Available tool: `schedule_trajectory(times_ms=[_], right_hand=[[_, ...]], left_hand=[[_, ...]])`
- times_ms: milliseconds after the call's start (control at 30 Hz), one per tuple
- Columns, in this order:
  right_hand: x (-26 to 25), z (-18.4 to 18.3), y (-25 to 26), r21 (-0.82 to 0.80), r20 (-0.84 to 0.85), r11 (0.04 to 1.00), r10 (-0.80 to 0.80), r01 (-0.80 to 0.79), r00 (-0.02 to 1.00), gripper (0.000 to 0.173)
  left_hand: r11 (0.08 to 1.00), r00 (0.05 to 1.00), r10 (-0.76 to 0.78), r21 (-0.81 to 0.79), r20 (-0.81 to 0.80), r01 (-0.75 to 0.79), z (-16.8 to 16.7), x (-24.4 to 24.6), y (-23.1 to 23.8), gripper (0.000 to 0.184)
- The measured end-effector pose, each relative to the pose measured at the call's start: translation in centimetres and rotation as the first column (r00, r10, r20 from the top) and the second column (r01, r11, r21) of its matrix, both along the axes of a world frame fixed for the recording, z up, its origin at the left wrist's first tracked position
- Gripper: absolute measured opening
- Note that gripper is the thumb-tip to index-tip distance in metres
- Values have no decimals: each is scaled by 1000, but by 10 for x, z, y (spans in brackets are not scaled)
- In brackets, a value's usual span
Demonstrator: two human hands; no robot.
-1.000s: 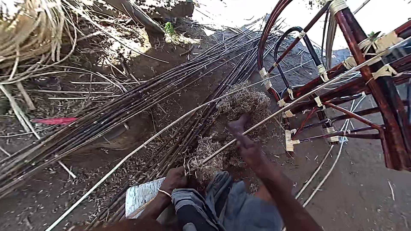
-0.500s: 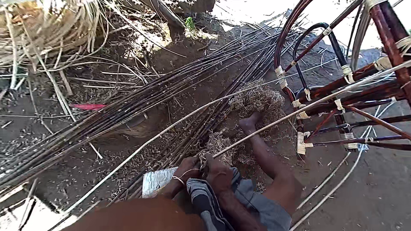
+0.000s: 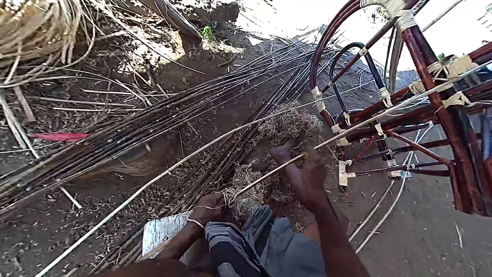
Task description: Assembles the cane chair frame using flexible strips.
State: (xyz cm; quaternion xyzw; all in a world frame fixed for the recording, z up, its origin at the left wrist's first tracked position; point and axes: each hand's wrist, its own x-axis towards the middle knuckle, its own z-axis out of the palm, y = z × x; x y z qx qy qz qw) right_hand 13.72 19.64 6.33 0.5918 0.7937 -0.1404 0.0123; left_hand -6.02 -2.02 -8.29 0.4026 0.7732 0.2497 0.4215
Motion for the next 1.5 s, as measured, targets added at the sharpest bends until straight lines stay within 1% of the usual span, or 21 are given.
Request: schedule_trajectory(times_ms=[67, 167, 233, 267, 333, 400, 467, 533, 600, 667, 767, 867, 967, 1033, 1100, 1133, 1200, 1267, 1333, 1433, 1500], right_hand=[[-42, -81, -111, -68, -136, 984, 152, -163, 979, 35], [-65, -90, -145, -408, -253, 860, 216, -307, 943, 38], [-35, -62, -84, -432, -328, 852, 156, -295, 932, 37], [-11, -42, -38, -317, -376, 911, 135, -264, 917, 36], [38, -6, 88, -50, -451, 996, 43, -73, 891, 36], [83, 40, 211, 44, -469, 987, -114, 152, 876, 37], [105, 61, 269, 150, -422, 953, -179, 264, 888, 36], [67, 47, 210, 210, -317, 952, -149, 222, 937, 36], [13, 11, 55, 36, -102, 998, -41, 45, 994, 38], [-35, -56, -84, -37, -84, 990, 130, -133, 988, 35], [-71, -88, -154, -370, -179, 883, 240, -291, 954, 40], [-25, -64, -61, -404, -410, 854, 152, -328, 899, 36], [42, 10, 121, -120, -516, 993, -47, -18, 855, 37], [91, 62, 237, 24, -489, 976, -178, 217, 854, 38], [107, 75, 281, 185, -387, 937, -207, 295, 899, 37], [94, 63, 259, 245, -314, 933, -183, 266, 932, 37], [42, 19, 133, 208, -178, 972, -72, 109, 981, 37], [-12, -28, -32, 0, -73, 998, 57, -57, 996, 34], [-59, -82, -133, -198, -159, 957, 180, -210, 971, 37], [-62, -85, -125, -487, -313, 808, 193, -331, 930, 37], [-19, -63, -52, -379, -442, 875, 115, -301, 890, 35]], left_hand=[[1000, 1000, 5, -20, 7, -5, -7, -1, -5, 17], [1000, 999, 16, 11, 49, -16, -3, -6, -8, 24], [1000, 997, 2, -9, 79, -1, 5, -6, -5, 24], [1000, 997, -8, -14, 80, 9, 10, -6, -2, 25], [1000, 998, -7, 6, 62, 7, 12, -6, 0, 25], [1000, 998, -14, 11, 65, 14, 12, -6, -2, 25], [1000, 997, -22, -9, 77, 23, 15, -7, -1, 23], [998, 996, -27, -50, 83, 31, 16, -11, 7, 24], [993, 994, -49, -107, 94, 59, 20, -9, 10, 26], [991, 993, -40, -122, 107, 53, 19, -8, 10, 25], [995, 989, 1, -100, 146, 14, 26, -8, 4, 23], [1000, 982, 11, 0, 186, -12, 24, -8, 1, 21], [998, 982, 17, 60, 190, -28, 12, -12, 0, 20], [995, 984, 6, 97, 177, -23, -1, -12, -1, 19], [995, 989, 13, 93, 147, -27, -5, -11, -3, 21], [997, 992, 20, 70, 127, -29, -1, -11, -1, 22], [999, 994, 4, 32, 106, -8, 6, -11, 6, 23], [999, 994, -13, 31, 106, 10, 4, -12, 7, 20], [1000, 995, -6, 13, 98, 5, 3, -10, 0, 20], [1000, 996, -13, 21, 85, 12, 17, -10, -2, 27], [996, 987, 2, 86, 164, -16, 13, -12, -5, 27]])
